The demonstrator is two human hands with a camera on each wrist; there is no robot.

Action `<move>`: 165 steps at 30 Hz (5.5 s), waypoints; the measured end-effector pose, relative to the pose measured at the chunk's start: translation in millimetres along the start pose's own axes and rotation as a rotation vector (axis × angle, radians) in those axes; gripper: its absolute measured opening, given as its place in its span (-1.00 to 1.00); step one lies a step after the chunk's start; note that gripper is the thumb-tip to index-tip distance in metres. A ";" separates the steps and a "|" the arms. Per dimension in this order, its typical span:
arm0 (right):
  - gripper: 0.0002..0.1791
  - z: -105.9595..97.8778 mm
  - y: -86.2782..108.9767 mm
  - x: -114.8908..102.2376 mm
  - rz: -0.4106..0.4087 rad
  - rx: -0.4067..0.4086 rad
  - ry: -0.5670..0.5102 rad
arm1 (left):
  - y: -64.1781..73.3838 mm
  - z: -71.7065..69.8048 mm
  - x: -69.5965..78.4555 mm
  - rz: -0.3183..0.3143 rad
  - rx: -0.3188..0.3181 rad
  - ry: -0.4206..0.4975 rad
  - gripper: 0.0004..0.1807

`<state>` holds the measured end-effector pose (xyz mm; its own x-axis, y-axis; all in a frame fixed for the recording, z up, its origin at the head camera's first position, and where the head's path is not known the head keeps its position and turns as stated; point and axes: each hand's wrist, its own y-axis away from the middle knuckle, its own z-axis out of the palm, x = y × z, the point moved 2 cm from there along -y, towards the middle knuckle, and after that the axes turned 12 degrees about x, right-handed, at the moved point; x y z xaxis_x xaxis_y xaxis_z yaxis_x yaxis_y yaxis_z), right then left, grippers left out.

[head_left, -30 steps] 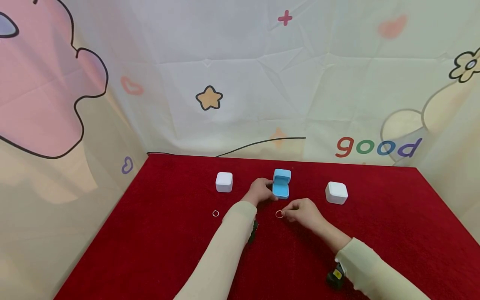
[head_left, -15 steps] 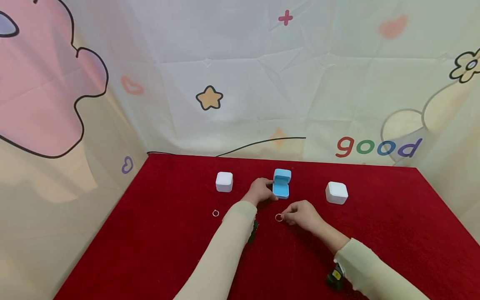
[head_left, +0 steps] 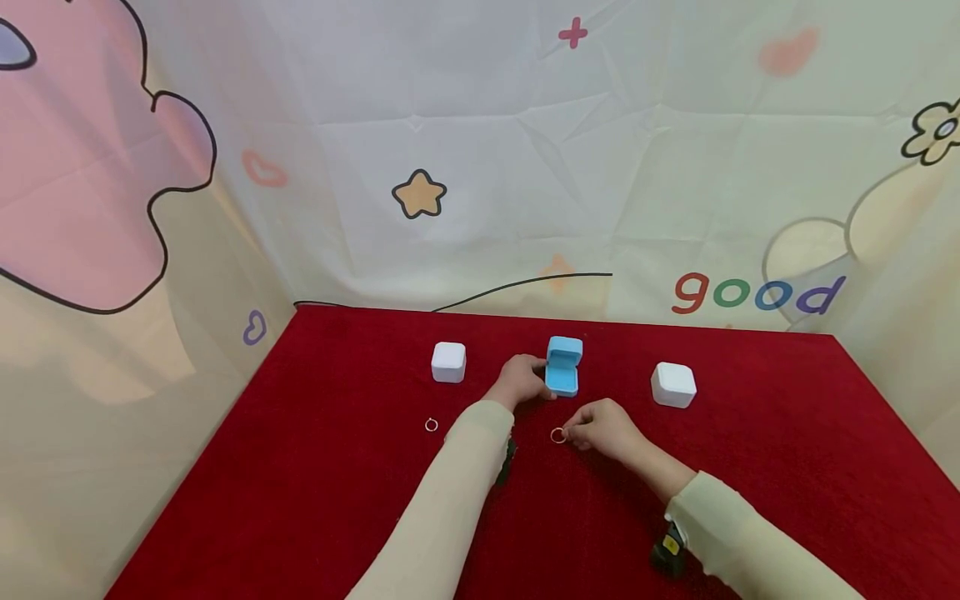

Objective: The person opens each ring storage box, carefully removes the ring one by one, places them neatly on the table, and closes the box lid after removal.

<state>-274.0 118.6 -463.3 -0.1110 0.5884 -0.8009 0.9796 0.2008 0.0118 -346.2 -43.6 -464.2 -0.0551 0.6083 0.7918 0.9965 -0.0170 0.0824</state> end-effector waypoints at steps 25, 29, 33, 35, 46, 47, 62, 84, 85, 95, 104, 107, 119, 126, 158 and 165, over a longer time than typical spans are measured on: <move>-0.83 -1.0 -13.5 -9.0 0.127 -0.055 0.076 | 0.6 0.5 1.4 0.000 -0.004 0.001 -0.35; -0.83 -0.8 -16.0 -9.8 0.164 -0.055 0.081 | 0.2 0.3 1.5 0.001 -0.004 -0.008 -0.35; -0.84 -0.3 -18.1 -10.9 0.181 -0.045 0.083 | -0.7 0.2 1.7 -0.008 -0.007 -0.009 -0.34; -0.84 -0.3 -18.3 -12.1 0.185 -0.041 0.086 | -0.6 0.1 1.8 -0.012 -0.010 -0.008 -0.33; -0.85 0.8 -19.1 -14.6 0.195 -0.040 0.096 | 0.2 -0.9 1.5 -0.005 -0.006 -0.007 -0.33; -0.85 0.6 -19.0 -14.7 0.196 -0.042 0.095 | -1.3 -0.1 0.7 -0.006 -0.007 -0.007 -0.33; -0.86 -0.1 -17.6 -17.8 0.183 -0.033 0.071 | -2.1 0.5 0.6 -0.008 0.007 -0.018 -0.34; -0.85 -4.3 -18.6 -13.9 0.191 -0.089 0.010 | -8.3 3.2 -3.0 -0.019 -0.009 -0.010 -0.32; -0.85 -4.8 -19.1 -13.5 0.191 -0.095 0.007 | -6.4 2.6 -2.2 -0.021 -0.006 -0.005 -0.32; -0.79 -5.1 -15.2 -18.1 0.216 -0.092 0.016 | -3.2 1.8 -0.1 -0.019 0.004 -0.009 -0.33; -0.78 -14.4 -19.1 -9.2 0.226 -0.192 -0.079 | -16.0 8.0 -9.9 -0.007 -0.004 -0.010 -0.31; -0.76 -17.8 -16.6 -12.5 0.228 -0.199 -0.080 | -5.8 2.7 -1.5 -0.023 -0.004 -0.003 -0.32; -0.67 -23.8 -17.9 -14.3 0.273 -0.169 -0.048 | -4.1 3.0 -1.8 -0.017 -0.009 -0.001 -0.34; -0.65 -30.6 -19.3 -20.2 0.260 -0.149 -0.020 | -18.0 8.3 -11.4 -0.006 -0.025 -0.008 -0.32; -0.49 -59.6 -35.5 -26.7 0.198 0.054 -0.015 | -1.8 1.0 0.3 -0.013 -0.012 -0.003 -0.31; -0.48 -59.6 -37.0 -24.7 0.171 0.086 -0.036 | -2.8 1.3 -0.2 -0.017 -0.016 -0.001 -0.31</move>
<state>-317.5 143.3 -408.2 0.0629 0.5797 -0.8124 0.9946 0.0313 0.0993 -348.9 -42.6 -465.5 -0.0719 0.6091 0.7898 0.9942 -0.0194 0.1054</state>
